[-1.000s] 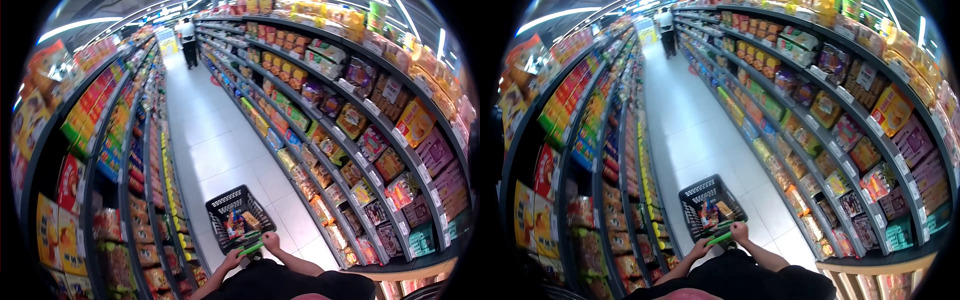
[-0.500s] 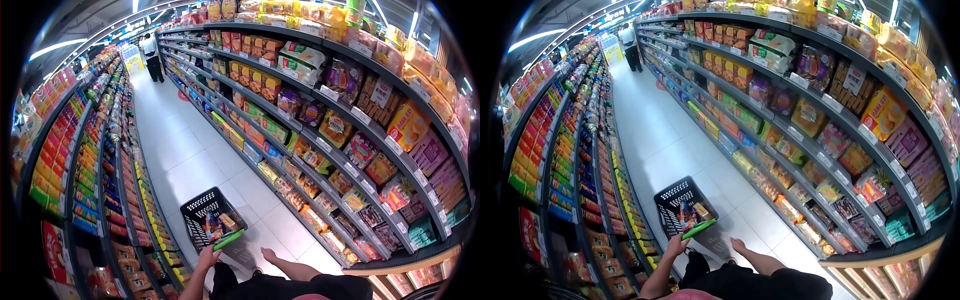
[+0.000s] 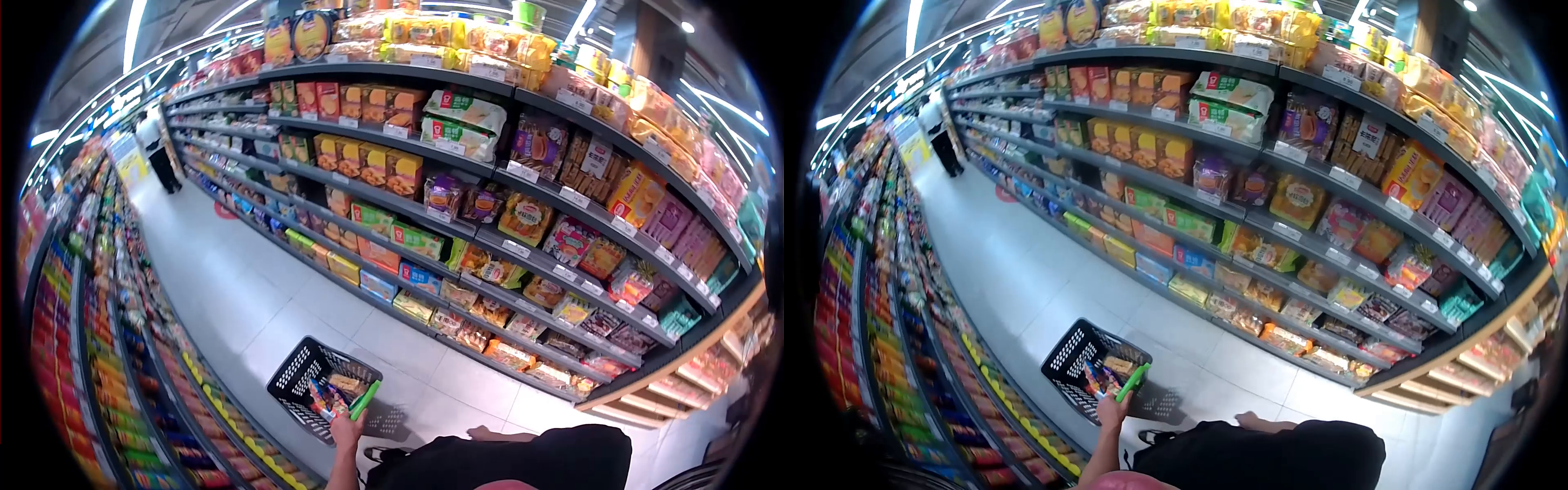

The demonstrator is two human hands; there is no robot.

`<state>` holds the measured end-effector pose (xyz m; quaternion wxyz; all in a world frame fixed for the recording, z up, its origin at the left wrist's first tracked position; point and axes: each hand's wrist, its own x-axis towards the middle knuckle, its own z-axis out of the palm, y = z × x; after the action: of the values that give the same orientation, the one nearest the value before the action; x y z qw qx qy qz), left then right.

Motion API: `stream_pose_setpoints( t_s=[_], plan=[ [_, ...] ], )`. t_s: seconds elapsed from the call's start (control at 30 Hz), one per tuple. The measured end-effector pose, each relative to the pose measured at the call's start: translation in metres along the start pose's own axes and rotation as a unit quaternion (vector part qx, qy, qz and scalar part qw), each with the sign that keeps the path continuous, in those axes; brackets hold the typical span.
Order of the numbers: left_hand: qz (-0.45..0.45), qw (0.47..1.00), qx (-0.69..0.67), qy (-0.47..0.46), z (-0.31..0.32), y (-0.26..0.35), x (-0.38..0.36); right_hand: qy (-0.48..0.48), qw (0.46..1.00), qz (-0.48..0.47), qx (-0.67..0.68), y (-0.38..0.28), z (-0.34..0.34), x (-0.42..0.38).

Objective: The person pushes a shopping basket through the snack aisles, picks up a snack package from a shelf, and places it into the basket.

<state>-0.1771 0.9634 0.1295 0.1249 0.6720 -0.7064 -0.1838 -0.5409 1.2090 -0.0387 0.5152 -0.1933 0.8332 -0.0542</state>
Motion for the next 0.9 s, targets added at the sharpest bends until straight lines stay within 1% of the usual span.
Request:
stream_pose_setpoints(
  t_s=[0.03,0.07,0.13,0.17,0.2,0.23,0.27,0.33,0.37,0.4,0.43,0.47,0.5,0.53,0.57,0.6,0.63,0.67,0.7,0.73,0.8,0.83,0.9],
  plan=[
    [0.011,0.999,0.009,0.029,-0.006,-0.011,0.021,-0.048,0.972,-0.155,-0.169,-0.049,-0.001,-0.030],
    [-0.004,1.000,0.011,0.009,-0.006,-0.029,0.049,-0.016,0.981,-0.127,-0.144,-0.080,0.026,-0.008],
    [0.005,0.999,0.001,0.032,-0.021,-0.053,0.095,0.024,0.969,-0.209,-0.130,-0.139,0.048,-0.013],
    [-0.012,1.000,-0.013,0.017,-0.031,-0.065,0.120,0.010,0.971,-0.219,-0.093,-0.172,0.044,-0.037],
    [-0.030,0.999,-0.026,0.004,-0.043,-0.076,0.144,0.026,0.957,-0.283,-0.049,-0.193,0.047,-0.042],
    [-0.044,0.999,-0.021,0.009,-0.055,-0.086,0.164,0.027,0.940,-0.340,-0.016,-0.215,0.040,-0.064],
    [-0.058,0.998,-0.018,0.017,-0.065,-0.094,0.183,-0.063,0.941,-0.325,0.078,-0.230,0.037,-0.067],
    [-0.095,0.995,-0.020,0.029,-0.075,-0.114,0.217,-0.101,0.943,-0.285,0.136,-0.245,0.022,-0.078],
    [-0.095,0.994,-0.032,0.039,-0.061,-0.142,0.243,-0.081,0.951,-0.264,0.139,-0.246,0.018,-0.080],
    [-0.086,0.994,-0.038,0.057,-0.061,-0.154,0.259,-0.062,0.958,-0.243,0.138,-0.240,0.014,-0.074],
    [-0.109,0.992,-0.037,0.058,-0.073,-0.159,0.266,-0.051,0.978,-0.169,0.108,-0.234,0.010,-0.060],
    [-0.129,0.990,-0.033,0.057,-0.093,-0.144,0.264,-0.037,0.992,-0.093,0.081,-0.205,0.010,-0.045],
    [-0.132,0.989,-0.029,0.059,-0.088,-0.145,0.268,-0.028,0.997,-0.054,0.053,-0.169,0.016,-0.009],
    [-0.140,0.988,-0.021,0.067,-0.083,-0.152,0.275,-0.045,0.994,-0.010,-0.100,-0.124,0.022,0.051],
    [-0.169,0.983,-0.004,0.074,-0.076,-0.153,0.282,0.059,0.877,-0.403,-0.256,-0.076,0.021,0.066],
    [-0.200,0.976,0.015,0.085,-0.068,-0.156,0.287,0.027,0.777,-0.521,-0.353,-0.054,0.019,0.097],
    [-0.198,0.975,0.023,0.098,-0.063,-0.161,0.290,-0.049,0.907,-0.307,-0.284,-0.069,0.019,0.071],
    [-0.195,0.974,0.031,0.107,-0.065,-0.158,0.289,-0.068,0.954,-0.174,-0.234,-0.093,0.017,0.064],
    [-0.205,0.972,0.019,0.118,-0.068,-0.150,0.289,-0.073,0.962,-0.129,-0.231,-0.123,0.014,0.063],
    [-0.212,0.969,0.010,0.124,-0.078,-0.142,0.287,-0.079,0.958,-0.127,-0.245,-0.153,0.015,0.071],
    [-0.252,0.964,-0.003,0.079,-0.083,-0.148,0.299,-0.083,0.936,-0.172,-0.295,-0.223,0.021,0.096],
    [-0.262,0.962,-0.011,0.070,-0.083,-0.153,0.306,-0.084,0.917,-0.214,-0.326,-0.260,0.028,0.111],
    [-0.289,0.956,-0.038,0.038,-0.089,-0.168,0.321,-0.066,0.856,-0.337,-0.387,-0.348,0.050,0.153]
  ],
)
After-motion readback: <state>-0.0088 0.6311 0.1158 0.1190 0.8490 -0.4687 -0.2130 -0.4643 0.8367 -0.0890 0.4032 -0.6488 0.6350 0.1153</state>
